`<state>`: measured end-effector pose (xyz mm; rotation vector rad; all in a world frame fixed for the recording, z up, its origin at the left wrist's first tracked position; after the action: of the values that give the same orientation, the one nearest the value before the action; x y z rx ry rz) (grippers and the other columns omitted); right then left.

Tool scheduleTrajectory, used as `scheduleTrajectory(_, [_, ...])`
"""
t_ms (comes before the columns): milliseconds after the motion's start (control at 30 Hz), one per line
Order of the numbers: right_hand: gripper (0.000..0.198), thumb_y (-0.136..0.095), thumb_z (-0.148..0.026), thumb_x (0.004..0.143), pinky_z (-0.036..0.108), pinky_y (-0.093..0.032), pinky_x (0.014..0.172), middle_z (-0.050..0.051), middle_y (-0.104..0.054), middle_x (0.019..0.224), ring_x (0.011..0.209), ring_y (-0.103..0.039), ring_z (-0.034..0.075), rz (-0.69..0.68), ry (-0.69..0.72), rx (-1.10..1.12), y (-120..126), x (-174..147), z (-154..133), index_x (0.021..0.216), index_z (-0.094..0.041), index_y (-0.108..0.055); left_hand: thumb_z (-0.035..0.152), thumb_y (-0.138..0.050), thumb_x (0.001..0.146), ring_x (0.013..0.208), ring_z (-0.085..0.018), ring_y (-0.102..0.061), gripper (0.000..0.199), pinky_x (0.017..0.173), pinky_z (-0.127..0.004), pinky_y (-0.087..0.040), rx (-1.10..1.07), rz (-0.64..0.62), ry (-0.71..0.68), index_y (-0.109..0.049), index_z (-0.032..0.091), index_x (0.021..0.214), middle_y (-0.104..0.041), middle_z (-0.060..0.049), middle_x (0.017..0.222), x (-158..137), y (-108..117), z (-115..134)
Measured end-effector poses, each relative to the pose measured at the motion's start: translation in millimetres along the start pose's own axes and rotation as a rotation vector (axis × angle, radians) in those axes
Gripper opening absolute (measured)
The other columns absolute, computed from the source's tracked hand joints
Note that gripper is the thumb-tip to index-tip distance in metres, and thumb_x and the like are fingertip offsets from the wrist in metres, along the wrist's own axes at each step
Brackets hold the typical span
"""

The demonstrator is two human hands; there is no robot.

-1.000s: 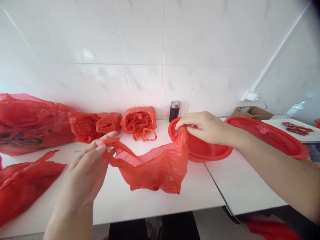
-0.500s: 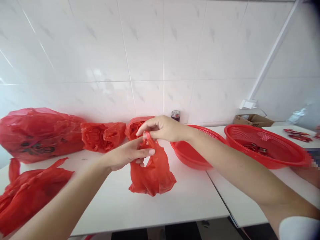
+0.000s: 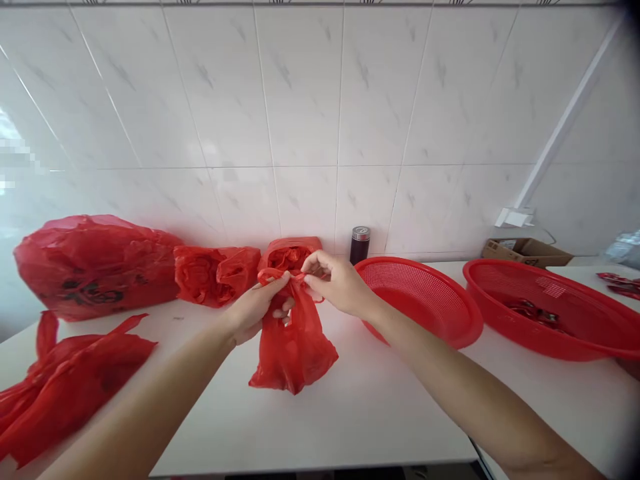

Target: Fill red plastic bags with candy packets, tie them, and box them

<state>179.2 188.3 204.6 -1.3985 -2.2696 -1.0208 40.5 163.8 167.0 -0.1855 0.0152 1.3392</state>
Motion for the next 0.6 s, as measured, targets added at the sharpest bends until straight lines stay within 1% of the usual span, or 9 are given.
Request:
scheduleTrajectory(67, [0.008, -0.051, -0.015, 0.085, 0.028, -0.049, 0.074, -0.001, -0.064, 0.084, 0.079, -0.059, 0.012, 0.038, 0.083, -0.046, -4, -12, -21, 0.086, -0.021, -0.055, 0.046, -0.05, 0.091, 0.052, -0.009, -0.041, 0.027, 0.059, -0.025, -0.044, -0.014, 0.016, -0.076, -0.06, 0.021, 0.088, -0.054, 0.002, 0.065, 0, 3, 7])
scheduleTrajectory(133, [0.009, -0.052, -0.015, 0.086, 0.03, -0.049, 0.076, -0.001, -0.065, 0.084, 0.08, -0.059, 0.013, -0.019, 0.203, -0.126, -12, -24, -41, 0.087, -0.023, -0.057, 0.041, -0.054, 0.09, 0.064, -0.012, -0.052, 0.023, 0.066, -0.026, -0.046, 0.067, -0.04, -0.11, -0.062, 0.02, 0.09, -0.059, -0.001, 0.073, -2, 3, 13])
scheduleTrajectory(167, [0.008, -0.053, -0.016, 0.086, 0.031, -0.048, 0.078, 0.0, -0.066, 0.085, 0.082, -0.059, 0.014, -0.031, 0.254, -0.146, -14, -28, -47, 0.088, -0.023, -0.057, 0.038, -0.058, 0.087, 0.07, -0.013, -0.055, 0.019, 0.068, -0.026, -0.045, 0.14, -0.074, -0.113, -0.063, 0.019, 0.088, -0.06, -0.001, 0.075, -4, 2, 15])
scheduleTrajectory(233, [0.008, -0.054, -0.021, 0.089, 0.033, -0.047, 0.084, 0.002, -0.066, 0.093, 0.09, -0.059, 0.016, 0.045, 0.271, -0.095, -10, -27, -45, 0.095, -0.023, -0.058, 0.03, -0.065, 0.082, 0.071, -0.013, -0.054, 0.011, 0.068, -0.025, -0.044, 0.297, -0.109, -0.12, -0.063, 0.019, 0.084, -0.059, 0.0, 0.074, -8, 2, 18])
scheduleTrajectory(300, [0.018, -0.048, -0.029, 0.095, 0.033, -0.046, 0.088, 0.003, -0.065, 0.104, 0.1, -0.059, 0.016, 0.12, 0.141, 0.065, -7, -18, -23, 0.11, -0.025, -0.057, 0.022, -0.064, 0.079, 0.062, -0.011, -0.049, 0.005, 0.062, -0.024, -0.041, 0.436, -0.128, -0.136, -0.06, 0.02, 0.081, -0.055, 0.003, 0.07, -10, 0, 18])
scheduleTrajectory(333, [0.024, -0.044, -0.034, 0.097, 0.033, -0.047, 0.088, 0.003, -0.064, 0.107, 0.102, -0.059, 0.016, 0.113, 0.045, 0.149, -10, -12, -7, 0.117, -0.026, -0.054, 0.017, -0.061, 0.078, 0.058, -0.01, -0.047, 0.004, 0.059, -0.024, -0.04, 0.517, -0.133, -0.157, -0.059, 0.02, 0.079, -0.053, 0.004, 0.067, -10, -2, 18])
scheduleTrajectory(400, [0.032, -0.039, -0.041, 0.099, 0.032, -0.048, 0.085, 0.002, -0.064, 0.103, 0.1, -0.06, 0.016, 0.042, -0.127, 0.274, -24, -4, 23, 0.124, -0.028, -0.053, 0.007, -0.052, 0.074, 0.055, -0.01, -0.043, 0.015, 0.054, -0.023, -0.036, 0.73, -0.103, -0.235, -0.056, 0.021, 0.076, -0.052, 0.005, 0.064, -9, -5, 15])
scheduleTrajectory(500, [0.034, -0.042, -0.047, 0.097, 0.03, -0.05, 0.07, 0.0, -0.061, 0.085, 0.076, -0.06, 0.015, -0.022, -0.251, 0.465, -43, -4, 54, 0.12, -0.028, -0.056, -0.003, -0.039, 0.065, 0.055, -0.011, -0.044, 0.027, 0.052, -0.022, -0.033, 1.015, 0.082, -0.446, -0.051, 0.021, 0.071, -0.051, 0.004, 0.062, -8, -5, 14])
scheduleTrajectory(600, [0.034, -0.046, -0.048, 0.095, 0.031, -0.05, 0.062, -0.003, -0.059, 0.079, 0.053, -0.051, 0.011, -0.132, -0.296, 0.696, -58, -12, 62, 0.122, -0.03, -0.054, -0.002, -0.038, 0.062, 0.055, -0.009, -0.048, 0.026, 0.051, -0.022, -0.036, 1.089, 0.249, -0.637, -0.047, 0.021, 0.072, -0.059, 0.0, 0.085, -12, -2, 14])
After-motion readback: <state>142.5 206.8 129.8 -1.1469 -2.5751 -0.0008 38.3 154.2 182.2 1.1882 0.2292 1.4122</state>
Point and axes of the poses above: each hand's wrist, its own x-axis towards the middle knuckle, its own y-axis out of the back of the hand, z = x × y, the point moved 6 cm from there along x, towards the middle knuckle
